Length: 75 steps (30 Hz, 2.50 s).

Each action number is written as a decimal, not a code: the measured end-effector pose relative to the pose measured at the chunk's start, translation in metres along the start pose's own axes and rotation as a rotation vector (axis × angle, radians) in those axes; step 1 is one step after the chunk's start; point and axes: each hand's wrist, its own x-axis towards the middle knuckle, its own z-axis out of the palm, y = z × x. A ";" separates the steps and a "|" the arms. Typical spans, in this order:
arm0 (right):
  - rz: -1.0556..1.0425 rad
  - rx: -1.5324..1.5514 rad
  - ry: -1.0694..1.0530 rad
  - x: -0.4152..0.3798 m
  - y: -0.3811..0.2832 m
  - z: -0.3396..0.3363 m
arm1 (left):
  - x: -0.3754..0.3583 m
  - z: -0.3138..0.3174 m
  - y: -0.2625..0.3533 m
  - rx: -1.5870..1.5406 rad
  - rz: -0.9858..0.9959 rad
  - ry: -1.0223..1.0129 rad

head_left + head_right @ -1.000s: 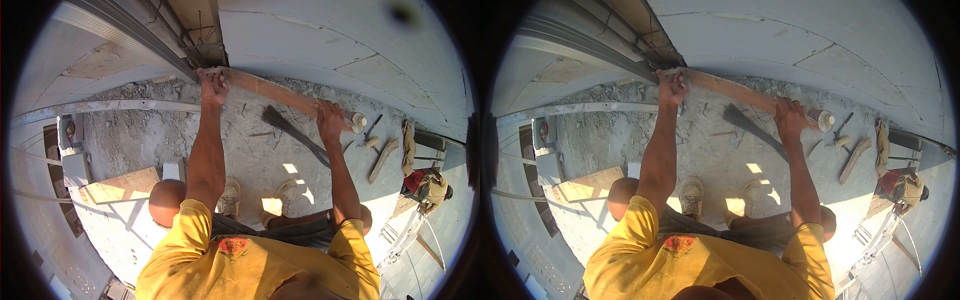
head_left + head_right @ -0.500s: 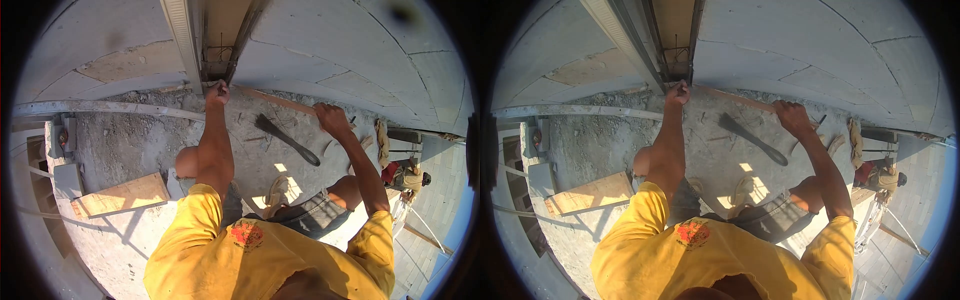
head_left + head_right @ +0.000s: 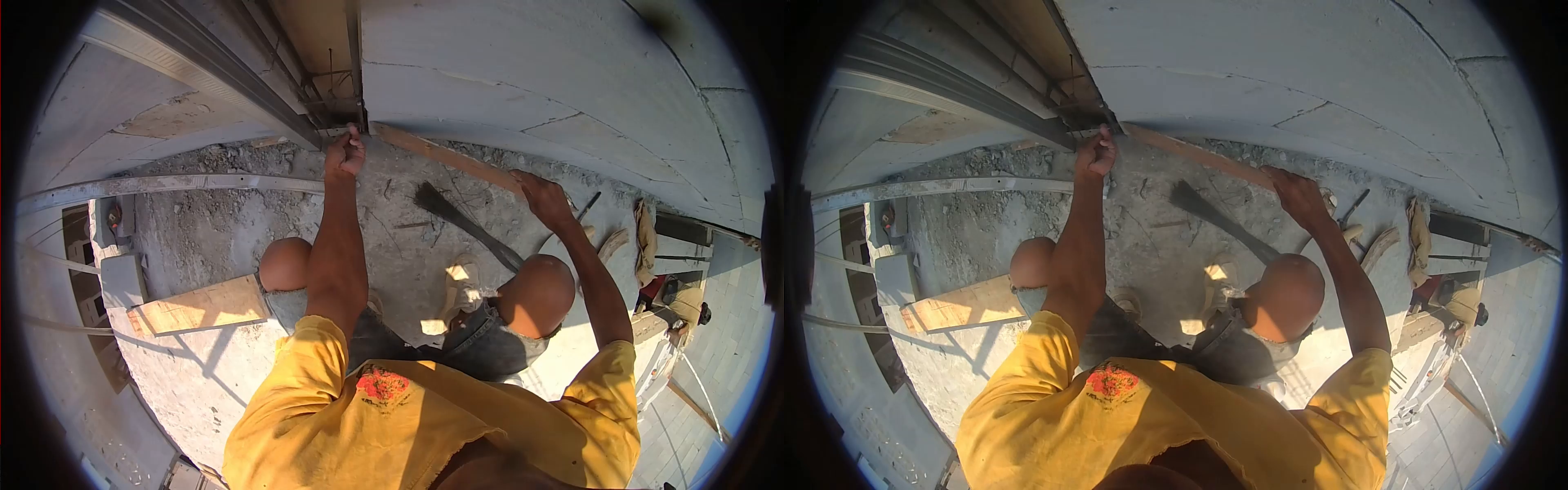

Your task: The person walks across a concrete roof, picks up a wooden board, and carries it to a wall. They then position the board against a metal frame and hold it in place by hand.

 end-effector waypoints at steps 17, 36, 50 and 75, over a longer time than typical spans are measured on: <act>0.003 0.061 0.100 0.037 0.032 0.105 | -0.015 0.016 -0.017 0.337 0.210 0.352; -0.048 0.146 0.193 0.067 0.059 0.082 | 0.007 -0.008 -0.017 0.229 0.314 0.109; -0.062 0.247 0.256 0.071 0.071 0.095 | -0.014 0.014 -0.023 0.413 0.367 0.241; -0.059 -0.010 0.350 0.096 0.052 0.133 | -0.028 0.011 -0.039 0.647 0.507 0.428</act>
